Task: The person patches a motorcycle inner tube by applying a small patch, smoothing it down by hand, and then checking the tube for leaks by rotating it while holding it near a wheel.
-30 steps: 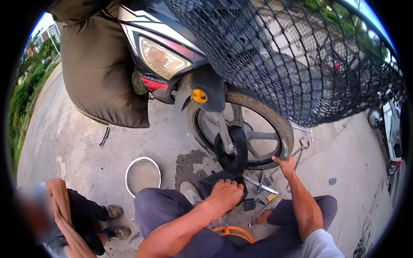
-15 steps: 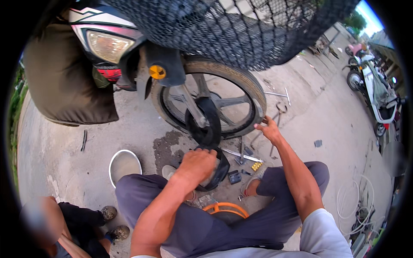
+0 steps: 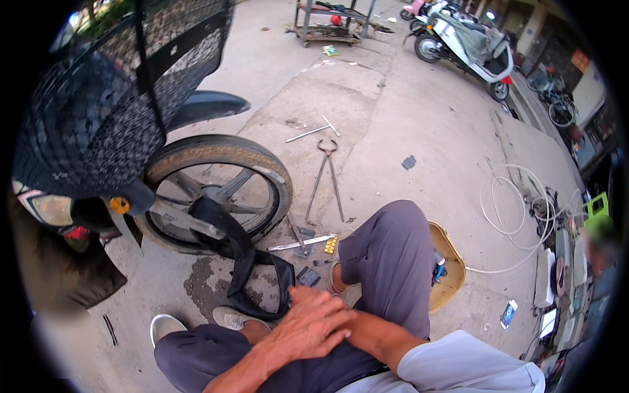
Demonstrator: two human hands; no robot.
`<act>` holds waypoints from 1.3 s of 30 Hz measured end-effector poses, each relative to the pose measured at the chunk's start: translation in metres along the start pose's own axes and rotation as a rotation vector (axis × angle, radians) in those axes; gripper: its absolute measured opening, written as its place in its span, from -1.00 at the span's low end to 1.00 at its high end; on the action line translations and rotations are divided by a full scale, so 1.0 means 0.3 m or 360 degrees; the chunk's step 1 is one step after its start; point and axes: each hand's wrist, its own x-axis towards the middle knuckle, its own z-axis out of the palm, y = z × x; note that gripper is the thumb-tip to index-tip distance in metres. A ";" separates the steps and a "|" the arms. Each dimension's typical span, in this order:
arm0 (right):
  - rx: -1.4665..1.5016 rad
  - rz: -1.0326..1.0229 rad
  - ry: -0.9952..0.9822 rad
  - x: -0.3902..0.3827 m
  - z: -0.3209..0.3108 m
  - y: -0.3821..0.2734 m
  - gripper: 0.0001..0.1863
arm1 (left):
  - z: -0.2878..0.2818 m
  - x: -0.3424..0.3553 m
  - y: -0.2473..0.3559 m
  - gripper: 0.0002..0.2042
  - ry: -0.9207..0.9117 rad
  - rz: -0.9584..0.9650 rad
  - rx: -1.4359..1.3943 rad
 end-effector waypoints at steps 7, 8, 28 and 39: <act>-0.0255 -0.0257 -0.0180 -0.038 0.209 0.035 -0.74 | 0.105 -0.014 0.082 -0.62 -0.0297 0.0194 -0.0381; -0.0254 -0.0267 -0.0158 -0.038 0.169 0.023 -0.74 | 0.110 -0.012 0.093 -0.60 -0.0344 0.0137 -0.0430; -0.0184 -0.0171 -0.0355 -0.028 0.123 0.080 -0.51 | 0.192 -0.010 0.058 -0.65 0.0121 0.0227 -0.0444; -0.0220 -0.0029 -0.0409 0.038 0.060 0.189 -0.48 | 0.227 0.001 0.023 -0.51 0.0262 0.0377 -0.0170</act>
